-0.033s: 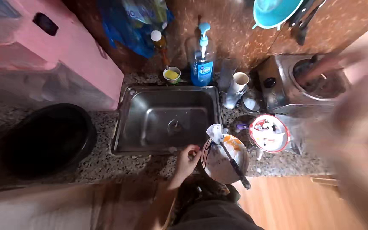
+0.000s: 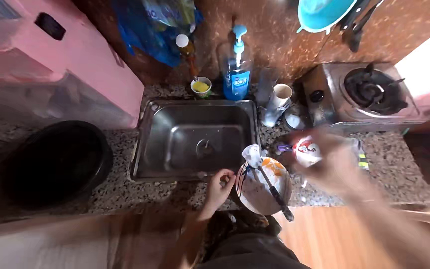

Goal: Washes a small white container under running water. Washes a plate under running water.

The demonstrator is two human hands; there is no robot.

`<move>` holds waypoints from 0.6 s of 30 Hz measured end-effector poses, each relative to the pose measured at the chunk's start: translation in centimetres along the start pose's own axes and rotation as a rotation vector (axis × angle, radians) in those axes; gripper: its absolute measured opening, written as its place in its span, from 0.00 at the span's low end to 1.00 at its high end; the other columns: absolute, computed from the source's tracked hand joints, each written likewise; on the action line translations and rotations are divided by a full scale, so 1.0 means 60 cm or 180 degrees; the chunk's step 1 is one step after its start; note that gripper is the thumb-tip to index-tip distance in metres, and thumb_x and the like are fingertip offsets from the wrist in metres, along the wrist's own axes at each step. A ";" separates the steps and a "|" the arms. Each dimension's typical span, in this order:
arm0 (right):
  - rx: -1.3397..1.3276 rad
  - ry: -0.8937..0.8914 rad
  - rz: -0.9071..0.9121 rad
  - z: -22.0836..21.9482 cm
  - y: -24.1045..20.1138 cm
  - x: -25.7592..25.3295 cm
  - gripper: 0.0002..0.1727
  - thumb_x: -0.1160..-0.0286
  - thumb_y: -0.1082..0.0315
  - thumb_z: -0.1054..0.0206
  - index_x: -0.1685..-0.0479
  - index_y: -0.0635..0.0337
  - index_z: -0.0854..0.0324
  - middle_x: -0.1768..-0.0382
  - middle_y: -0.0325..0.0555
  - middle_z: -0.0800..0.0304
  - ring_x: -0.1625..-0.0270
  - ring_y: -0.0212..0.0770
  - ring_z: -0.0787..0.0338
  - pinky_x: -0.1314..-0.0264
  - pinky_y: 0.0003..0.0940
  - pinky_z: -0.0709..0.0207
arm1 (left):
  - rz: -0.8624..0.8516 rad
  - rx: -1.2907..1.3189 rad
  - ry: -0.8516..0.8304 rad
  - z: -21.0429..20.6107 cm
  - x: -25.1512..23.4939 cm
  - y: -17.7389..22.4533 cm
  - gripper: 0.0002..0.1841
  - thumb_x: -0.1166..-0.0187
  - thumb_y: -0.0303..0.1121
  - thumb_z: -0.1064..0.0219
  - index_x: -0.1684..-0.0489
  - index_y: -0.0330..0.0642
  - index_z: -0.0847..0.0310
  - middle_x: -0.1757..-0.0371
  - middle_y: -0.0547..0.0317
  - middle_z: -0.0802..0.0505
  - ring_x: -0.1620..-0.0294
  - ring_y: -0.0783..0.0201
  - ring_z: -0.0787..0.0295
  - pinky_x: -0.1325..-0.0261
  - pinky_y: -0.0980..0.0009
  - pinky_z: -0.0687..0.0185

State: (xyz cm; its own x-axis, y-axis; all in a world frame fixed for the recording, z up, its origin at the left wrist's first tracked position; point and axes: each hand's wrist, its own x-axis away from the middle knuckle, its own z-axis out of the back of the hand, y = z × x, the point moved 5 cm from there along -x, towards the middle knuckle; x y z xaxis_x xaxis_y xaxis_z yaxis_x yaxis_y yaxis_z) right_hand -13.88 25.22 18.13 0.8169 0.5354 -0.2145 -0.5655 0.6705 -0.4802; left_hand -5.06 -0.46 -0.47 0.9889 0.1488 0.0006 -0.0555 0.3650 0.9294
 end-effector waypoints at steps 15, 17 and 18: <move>-0.0529 -0.1409 -0.1099 -0.273 -0.062 -0.054 0.16 0.13 0.63 0.43 0.39 0.62 0.17 0.67 0.58 0.11 0.62 0.57 0.10 0.54 0.59 0.19 | 0.0801 0.3051 -0.0164 0.086 -0.175 -0.002 0.23 0.07 0.35 0.65 0.18 0.41 0.39 0.35 0.50 0.13 0.39 0.59 0.12 0.38 0.59 0.14; -0.0427 -0.1650 -0.0922 -0.309 -0.087 -0.122 0.18 0.11 0.62 0.44 0.36 0.62 0.17 0.59 0.62 0.09 0.53 0.62 0.08 0.46 0.63 0.18 | 0.0609 0.3935 -0.0311 0.141 -0.214 0.002 0.38 0.13 0.54 0.82 0.12 0.51 0.39 0.23 0.46 0.17 0.27 0.48 0.17 0.36 0.50 0.17; -0.0470 -0.1714 -0.0829 -0.330 -0.097 -0.157 0.17 0.11 0.61 0.44 0.39 0.63 0.17 0.60 0.61 0.09 0.54 0.61 0.09 0.47 0.62 0.19 | 0.0504 0.4075 -0.0279 0.169 -0.231 0.003 0.41 0.17 0.59 0.83 0.11 0.54 0.40 0.20 0.46 0.20 0.25 0.46 0.20 0.37 0.48 0.17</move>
State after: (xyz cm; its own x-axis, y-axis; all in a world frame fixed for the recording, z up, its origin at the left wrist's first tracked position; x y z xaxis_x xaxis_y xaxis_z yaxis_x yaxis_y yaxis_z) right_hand -16.06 6.09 6.11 0.7324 0.5735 0.3670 -0.3019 0.7566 -0.5800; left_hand -17.39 -11.79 3.44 0.9921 0.0312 0.1213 -0.0493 -0.7929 0.6073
